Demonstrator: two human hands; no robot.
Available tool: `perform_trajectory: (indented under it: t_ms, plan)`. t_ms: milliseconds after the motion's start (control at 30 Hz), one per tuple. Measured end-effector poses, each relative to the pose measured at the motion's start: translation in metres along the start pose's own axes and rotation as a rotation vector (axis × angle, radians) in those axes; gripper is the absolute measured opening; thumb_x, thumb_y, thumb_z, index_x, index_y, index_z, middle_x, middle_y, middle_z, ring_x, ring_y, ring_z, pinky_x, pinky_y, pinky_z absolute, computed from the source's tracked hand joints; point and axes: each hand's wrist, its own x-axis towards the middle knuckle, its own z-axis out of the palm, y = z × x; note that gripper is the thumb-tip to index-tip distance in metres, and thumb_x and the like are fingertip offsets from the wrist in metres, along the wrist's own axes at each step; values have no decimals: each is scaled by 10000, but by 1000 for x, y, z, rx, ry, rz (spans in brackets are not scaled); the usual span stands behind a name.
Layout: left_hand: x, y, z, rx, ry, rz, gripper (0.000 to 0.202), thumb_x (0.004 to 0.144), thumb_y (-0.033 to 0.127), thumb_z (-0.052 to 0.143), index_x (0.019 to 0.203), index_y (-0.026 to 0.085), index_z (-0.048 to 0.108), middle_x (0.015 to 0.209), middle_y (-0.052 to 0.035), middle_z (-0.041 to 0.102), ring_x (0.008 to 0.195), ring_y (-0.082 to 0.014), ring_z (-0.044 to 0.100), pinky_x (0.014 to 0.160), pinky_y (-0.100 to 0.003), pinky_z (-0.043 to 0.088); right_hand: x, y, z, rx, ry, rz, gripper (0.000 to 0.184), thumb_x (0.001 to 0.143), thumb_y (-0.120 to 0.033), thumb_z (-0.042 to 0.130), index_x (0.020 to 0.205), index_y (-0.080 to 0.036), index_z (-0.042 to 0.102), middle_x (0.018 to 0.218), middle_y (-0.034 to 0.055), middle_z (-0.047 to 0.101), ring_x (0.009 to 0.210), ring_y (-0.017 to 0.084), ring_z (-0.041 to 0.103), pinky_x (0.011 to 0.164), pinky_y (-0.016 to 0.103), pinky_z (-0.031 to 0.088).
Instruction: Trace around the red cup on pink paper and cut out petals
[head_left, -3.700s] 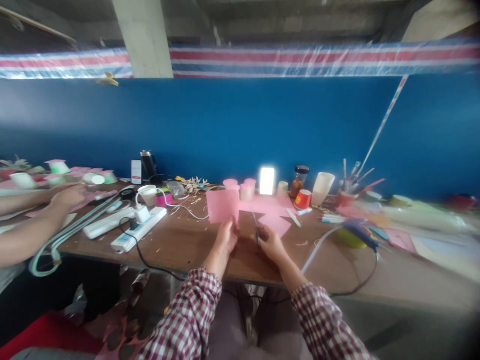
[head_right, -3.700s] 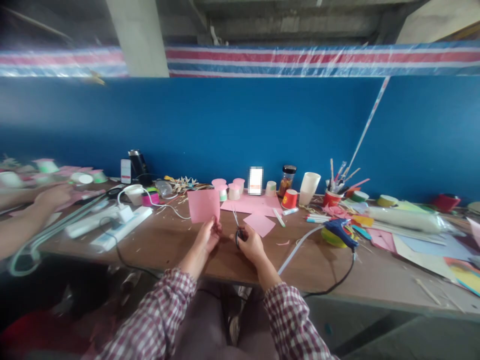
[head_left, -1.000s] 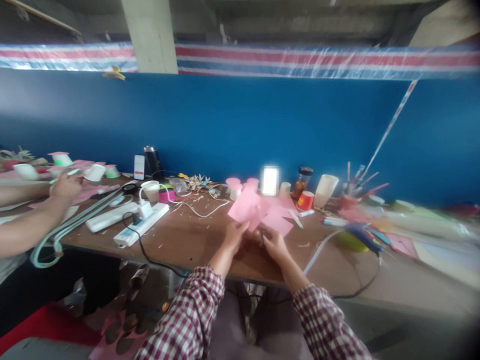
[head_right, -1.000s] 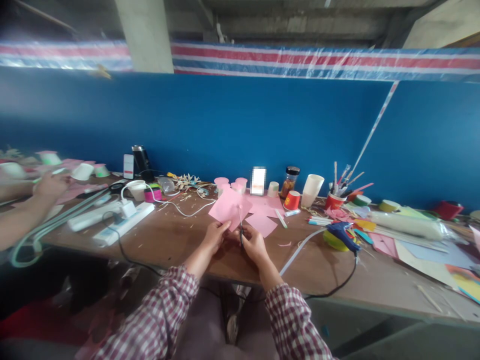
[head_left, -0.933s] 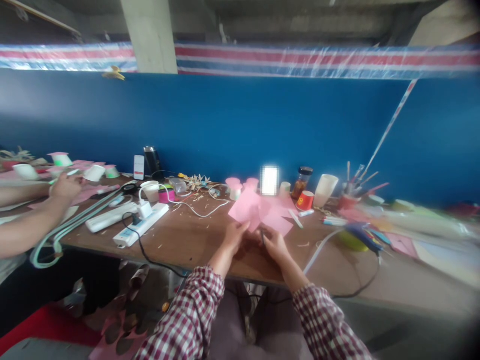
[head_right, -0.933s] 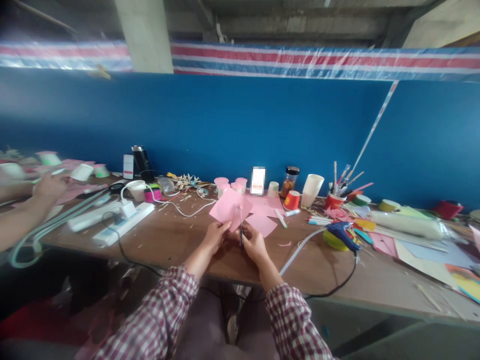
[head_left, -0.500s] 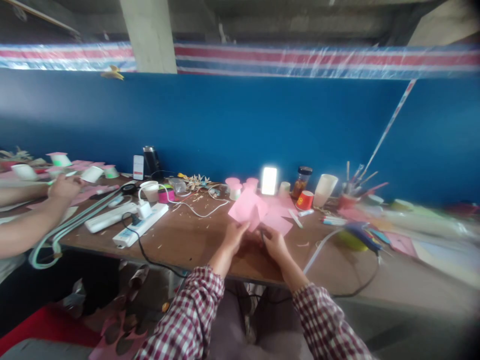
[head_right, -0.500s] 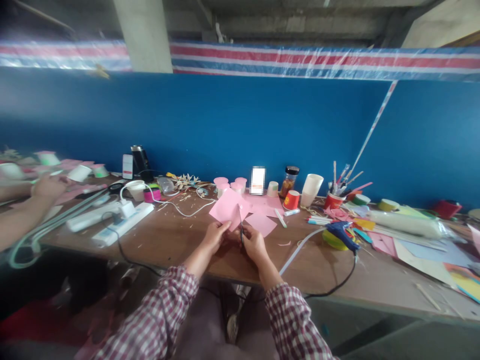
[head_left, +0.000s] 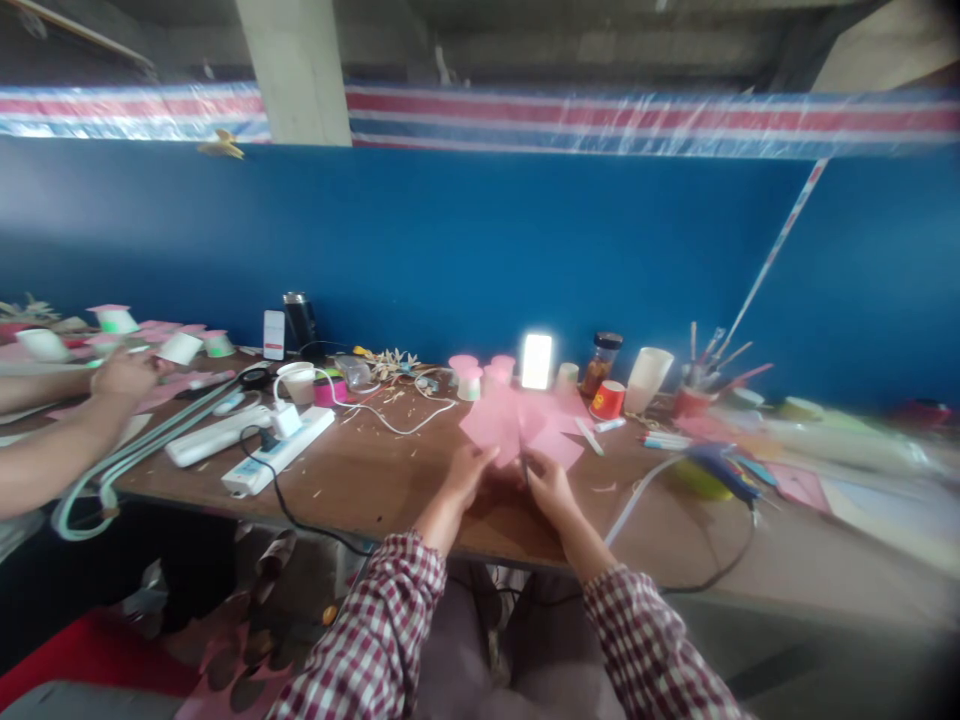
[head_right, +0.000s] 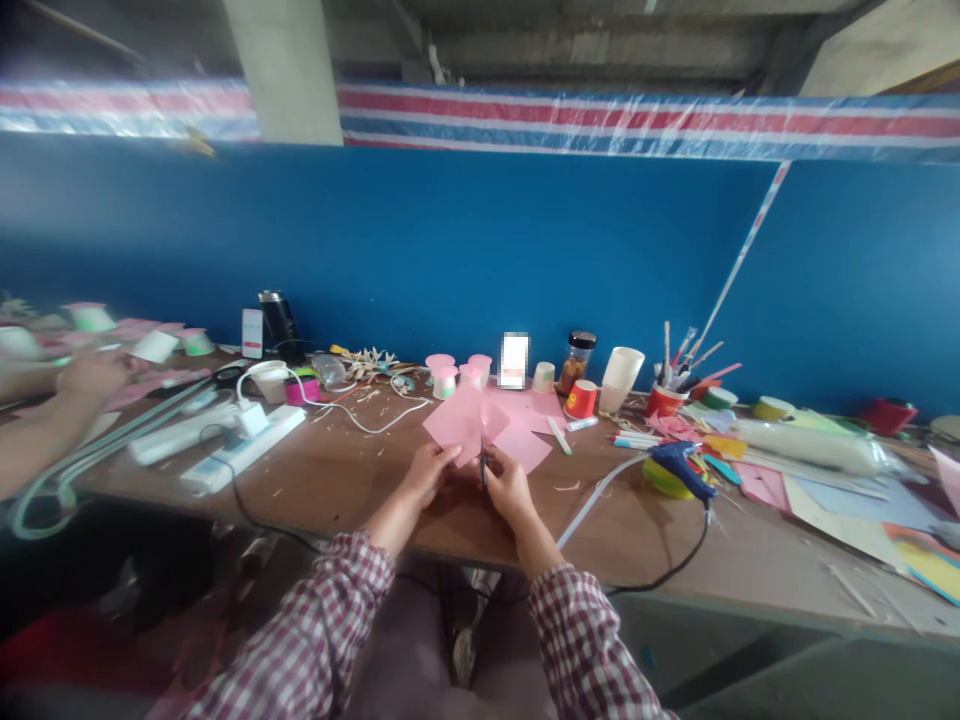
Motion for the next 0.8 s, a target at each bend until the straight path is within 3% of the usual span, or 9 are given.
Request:
perform_trajectory:
  t_ms: [267, 533, 800]
  plan:
    - [-4, 4, 0, 4, -16, 3, 298, 564, 309, 762, 749, 87, 688, 602, -78, 676, 635, -209, 644, 573, -276, 481, 0, 1, -2, -1, 17, -11, 395, 729, -465, 624, 937, -132, 663, 589, 15, 635, 456, 141, 564, 456, 249, 472]
    - [-8, 10, 7, -33, -7, 29, 305, 616, 317, 715, 839, 110, 691, 759, -93, 711, 732, -216, 658, 652, -297, 502, -1, -5, -1, 6, 28, -7, 377, 735, -430, 613, 947, -122, 666, 522, 3, 609, 439, 140, 553, 438, 247, 467]
    - [-7, 9, 9, -84, 11, 43, 431, 532, 328, 789, 882, 103, 677, 850, -112, 712, 836, -243, 653, 765, -337, 492, 0, -2, 0, 20, 30, 6, 399, 730, -446, 611, 961, -123, 654, 515, 4, 608, 424, 140, 545, 427, 251, 460]
